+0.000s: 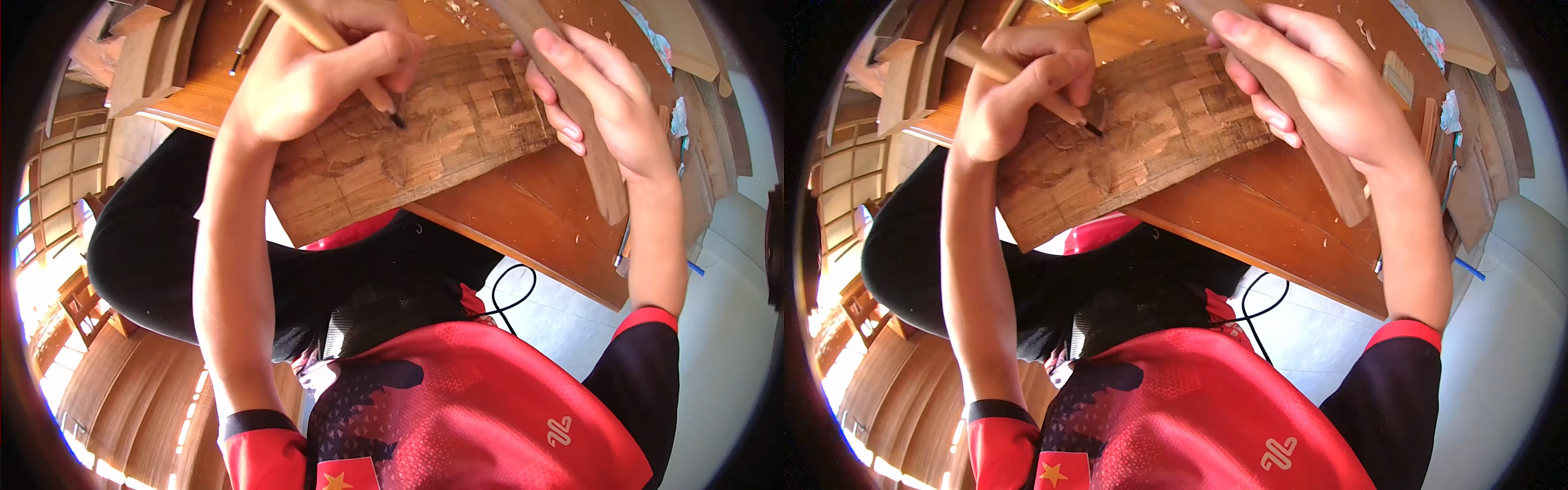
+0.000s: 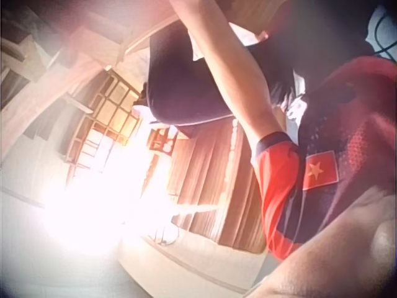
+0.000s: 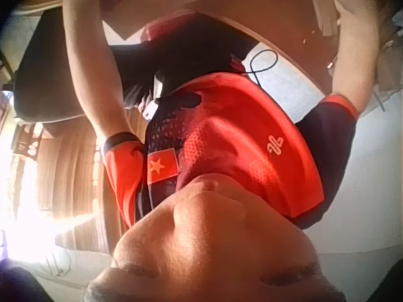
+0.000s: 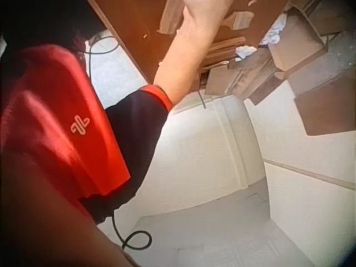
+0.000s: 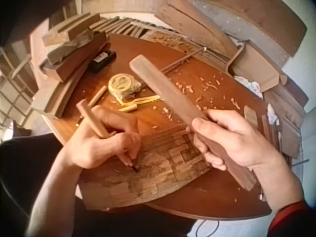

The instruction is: The person carves a floral design into a rectangular wooden block using a chisel and a wooden mallet. They repeatedly strike the chisel to remove wood shavings and refine the pattern, occasionally adjusting the block's position on the table.

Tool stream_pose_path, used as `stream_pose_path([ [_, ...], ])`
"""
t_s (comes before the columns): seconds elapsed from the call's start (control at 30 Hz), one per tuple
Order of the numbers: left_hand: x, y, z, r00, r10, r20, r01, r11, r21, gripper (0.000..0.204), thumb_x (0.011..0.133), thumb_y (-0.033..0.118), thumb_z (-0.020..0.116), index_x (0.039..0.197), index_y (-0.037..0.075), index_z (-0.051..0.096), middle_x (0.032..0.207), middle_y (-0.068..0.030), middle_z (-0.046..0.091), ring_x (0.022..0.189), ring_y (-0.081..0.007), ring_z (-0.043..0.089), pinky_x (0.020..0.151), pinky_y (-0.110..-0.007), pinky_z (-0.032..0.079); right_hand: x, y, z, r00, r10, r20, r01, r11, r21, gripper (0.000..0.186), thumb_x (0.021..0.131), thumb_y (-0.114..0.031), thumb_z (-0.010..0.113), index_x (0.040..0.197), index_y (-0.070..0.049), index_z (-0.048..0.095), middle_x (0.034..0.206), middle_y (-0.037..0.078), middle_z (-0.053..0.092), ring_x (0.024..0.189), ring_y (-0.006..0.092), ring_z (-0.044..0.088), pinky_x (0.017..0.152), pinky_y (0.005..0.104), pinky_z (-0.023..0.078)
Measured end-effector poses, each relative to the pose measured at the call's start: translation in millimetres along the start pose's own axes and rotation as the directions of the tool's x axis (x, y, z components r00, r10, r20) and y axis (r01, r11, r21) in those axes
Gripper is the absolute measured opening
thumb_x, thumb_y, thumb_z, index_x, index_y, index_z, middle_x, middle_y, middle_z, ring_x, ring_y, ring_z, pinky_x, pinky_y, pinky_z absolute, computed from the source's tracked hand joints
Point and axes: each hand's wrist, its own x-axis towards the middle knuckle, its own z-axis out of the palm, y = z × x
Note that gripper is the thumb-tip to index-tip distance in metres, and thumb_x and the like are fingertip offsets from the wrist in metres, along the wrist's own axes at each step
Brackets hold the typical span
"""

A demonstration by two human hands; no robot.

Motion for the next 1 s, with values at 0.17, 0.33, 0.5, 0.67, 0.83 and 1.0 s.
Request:
stream_pose_path([
  [0.17, 0, 16, 20, 0.985, -0.013, -0.172, 0.046, 0.98, 0.192, 0.041, 0.108, 0.036, 0.062, 0.095, -0.002, 0.073, 0.077, -0.0033, 0.065, 0.07, -0.0082, 0.063, 0.063, -0.024, 0.049, 3, 16, -2, 0.999, -0.043, -0.008, 0.043, 0.98, 0.195, 0.039, 0.107, -0.042, 0.06, 0.109, -0.003, 0.061, 0.081, 0.0, 0.056, 0.055, 0.0053, 0.049, 0.046, 0.0225, 0.038],
  [0.33, 3, 27, 4, 0.984, -0.168, -0.067, 0.174, 0.98, 0.1, 0.031, 0.106, 0.029, 0.066, 0.108, -0.002, 0.069, 0.083, -0.0035, 0.066, 0.072, -0.0092, 0.065, 0.067, -0.024, 0.052, 2, 18, 6, 0.995, -0.102, 0.022, 0.096, 0.981, 0.168, 0.038, 0.106, -0.042, 0.061, 0.1, -0.004, 0.06, 0.079, 0.001, 0.057, 0.056, 0.0065, 0.051, 0.046, 0.0239, 0.039],
  [0.5, 13, 65, -9, 0.982, -0.163, 0.096, 0.119, 0.928, 0.354, 0.033, 0.094, 0.025, 0.078, 0.111, -0.001, 0.068, 0.093, -0.0069, 0.072, 0.084, -0.0153, 0.07, 0.077, -0.031, 0.058, 5, 23, 12, 0.993, -0.119, -0.017, 0.12, 0.969, 0.216, 0.039, 0.107, -0.041, 0.06, 0.107, -0.002, 0.063, 0.08, 0.001, 0.057, 0.054, 0.0063, 0.051, 0.045, 0.024, 0.038],
  [0.67, 38, 88, -30, 0.935, -0.286, 0.21, 0.247, 0.95, 0.192, 0.051, 0.088, 0.02, 0.087, 0.123, -0.004, 0.059, 0.108, -0.0123, 0.073, 0.101, -0.0194, 0.071, 0.09, -0.033, 0.059, 8, 19, 7, 0.992, -0.126, -0.024, 0.128, 0.968, 0.215, 0.043, 0.107, -0.041, 0.059, 0.116, 0.0, 0.064, 0.08, 0.001, 0.057, 0.053, 0.0062, 0.05, 0.045, 0.0238, 0.037],
  [0.83, 39, 94, -30, 0.954, -0.19, 0.233, 0.223, 0.967, -0.121, 0.058, 0.094, 0.006, 0.078, 0.138, -0.008, 0.043, 0.114, -0.0187, 0.071, 0.111, -0.0252, 0.071, 0.099, -0.036, 0.058, 9, 22, 0, 0.994, -0.097, 0.05, 0.08, 0.959, 0.272, 0.042, 0.108, -0.041, 0.057, 0.117, 0.0, 0.062, 0.08, 0.001, 0.056, 0.052, 0.0063, 0.048, 0.045, 0.0233, 0.037],
  [1.0, 36, 82, -19, 0.955, -0.068, 0.29, 0.121, 0.979, -0.166, 0.053, 0.099, 0.0, 0.067, 0.144, -0.008, 0.039, 0.122, -0.0218, 0.07, 0.119, -0.0272, 0.069, 0.105, -0.037, 0.057, 11, 25, -3, 0.994, -0.093, 0.055, 0.07, 0.943, 0.326, 0.041, 0.108, -0.04, 0.056, 0.117, -0.001, 0.061, 0.081, 0.002, 0.055, 0.051, 0.0068, 0.047, 0.044, 0.0233, 0.037],
])
